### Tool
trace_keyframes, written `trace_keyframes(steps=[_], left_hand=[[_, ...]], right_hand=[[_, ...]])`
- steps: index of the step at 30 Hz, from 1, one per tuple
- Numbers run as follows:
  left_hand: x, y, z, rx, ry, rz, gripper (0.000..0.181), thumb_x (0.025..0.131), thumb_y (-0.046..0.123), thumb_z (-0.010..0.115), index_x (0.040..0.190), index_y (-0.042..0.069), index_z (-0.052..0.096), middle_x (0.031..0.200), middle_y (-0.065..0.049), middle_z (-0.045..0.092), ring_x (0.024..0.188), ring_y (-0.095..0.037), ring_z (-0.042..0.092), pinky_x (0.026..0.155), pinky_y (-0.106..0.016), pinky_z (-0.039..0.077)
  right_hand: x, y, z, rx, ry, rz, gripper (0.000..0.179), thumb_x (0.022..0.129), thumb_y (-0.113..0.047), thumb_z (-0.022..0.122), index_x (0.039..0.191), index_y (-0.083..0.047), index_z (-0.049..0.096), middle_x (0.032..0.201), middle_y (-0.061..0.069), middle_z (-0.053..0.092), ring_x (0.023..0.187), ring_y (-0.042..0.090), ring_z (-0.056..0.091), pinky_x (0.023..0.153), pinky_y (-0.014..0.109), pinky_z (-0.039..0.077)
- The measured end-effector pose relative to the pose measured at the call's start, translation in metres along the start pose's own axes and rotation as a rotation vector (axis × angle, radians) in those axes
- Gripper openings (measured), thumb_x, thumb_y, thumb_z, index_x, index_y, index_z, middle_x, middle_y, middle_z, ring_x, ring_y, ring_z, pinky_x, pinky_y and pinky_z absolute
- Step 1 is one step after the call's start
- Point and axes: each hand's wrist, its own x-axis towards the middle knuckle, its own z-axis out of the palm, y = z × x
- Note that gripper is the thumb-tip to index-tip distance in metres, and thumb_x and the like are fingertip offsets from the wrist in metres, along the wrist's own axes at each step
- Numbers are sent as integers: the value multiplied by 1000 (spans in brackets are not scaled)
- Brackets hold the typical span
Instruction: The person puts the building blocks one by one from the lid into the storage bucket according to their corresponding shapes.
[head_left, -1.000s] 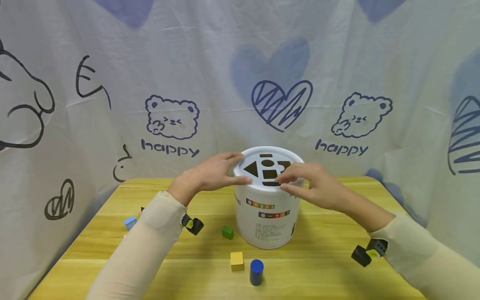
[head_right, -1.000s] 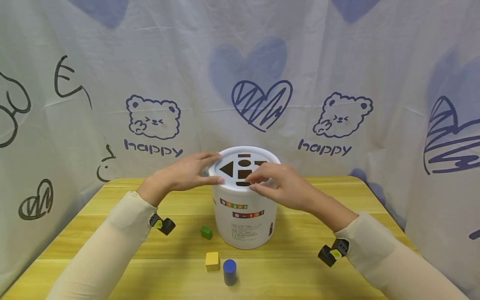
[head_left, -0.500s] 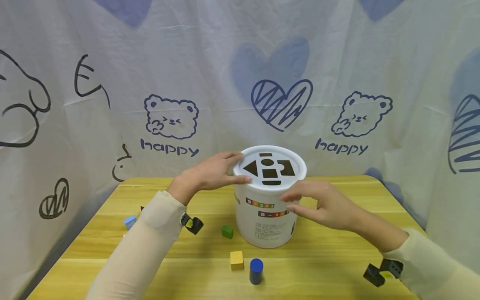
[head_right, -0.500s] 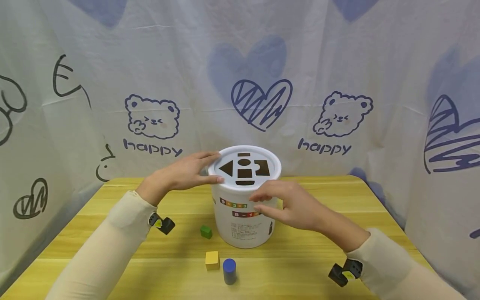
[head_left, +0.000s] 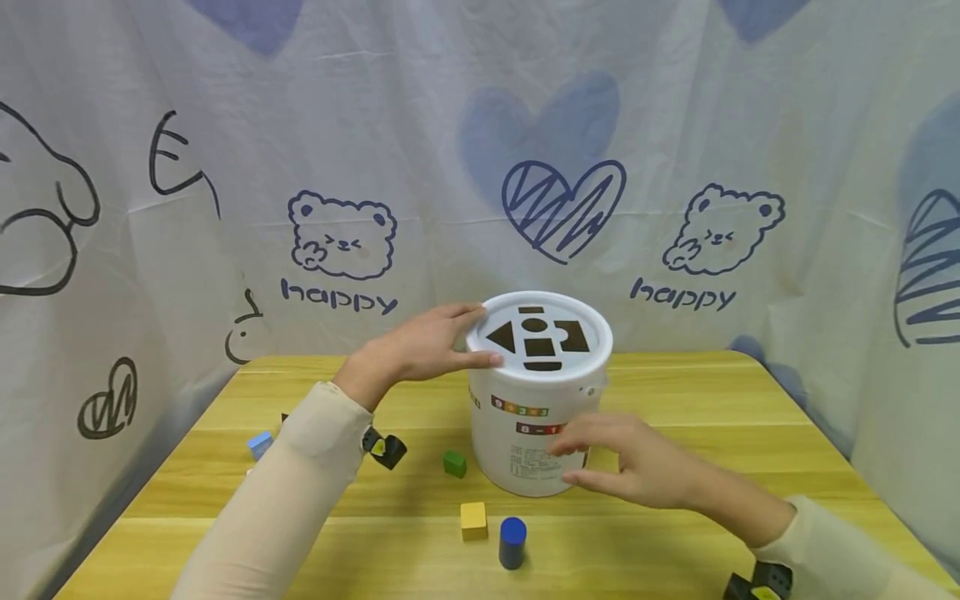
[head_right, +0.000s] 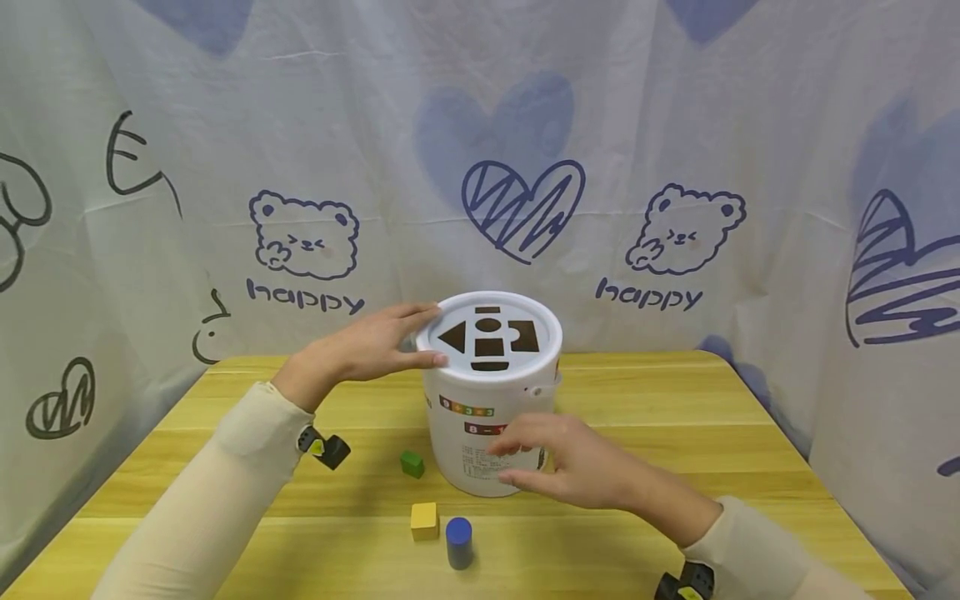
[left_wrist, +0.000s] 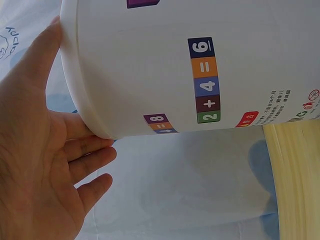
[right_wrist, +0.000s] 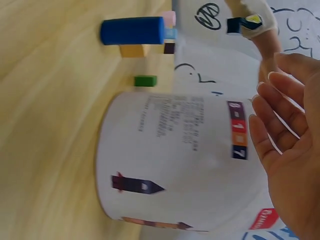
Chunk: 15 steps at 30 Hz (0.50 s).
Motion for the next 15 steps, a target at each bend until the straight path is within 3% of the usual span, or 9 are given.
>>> trace_keyframes(steps=[7, 15], left_hand=[[0, 0, 1, -2, 0, -5, 102, 81, 82, 45, 156, 14, 27, 159, -7, 26, 143, -30, 27, 115, -51, 25], [0, 0, 0, -8, -5, -13, 104, 81, 83, 45, 156, 14, 26, 159, -8, 26, 144, -30, 26, 115, -52, 24]], right_hand=[[-7, 4, 19, -24, -94, 99, 36, 93, -35, 67, 127, -24, 62, 127, -3, 63, 117, 16, 58, 96, 41, 52], [-10, 13, 40, -9, -167, 134, 48, 90, -42, 68, 133, -23, 58, 128, -7, 60, 114, 12, 58, 94, 36, 52]])
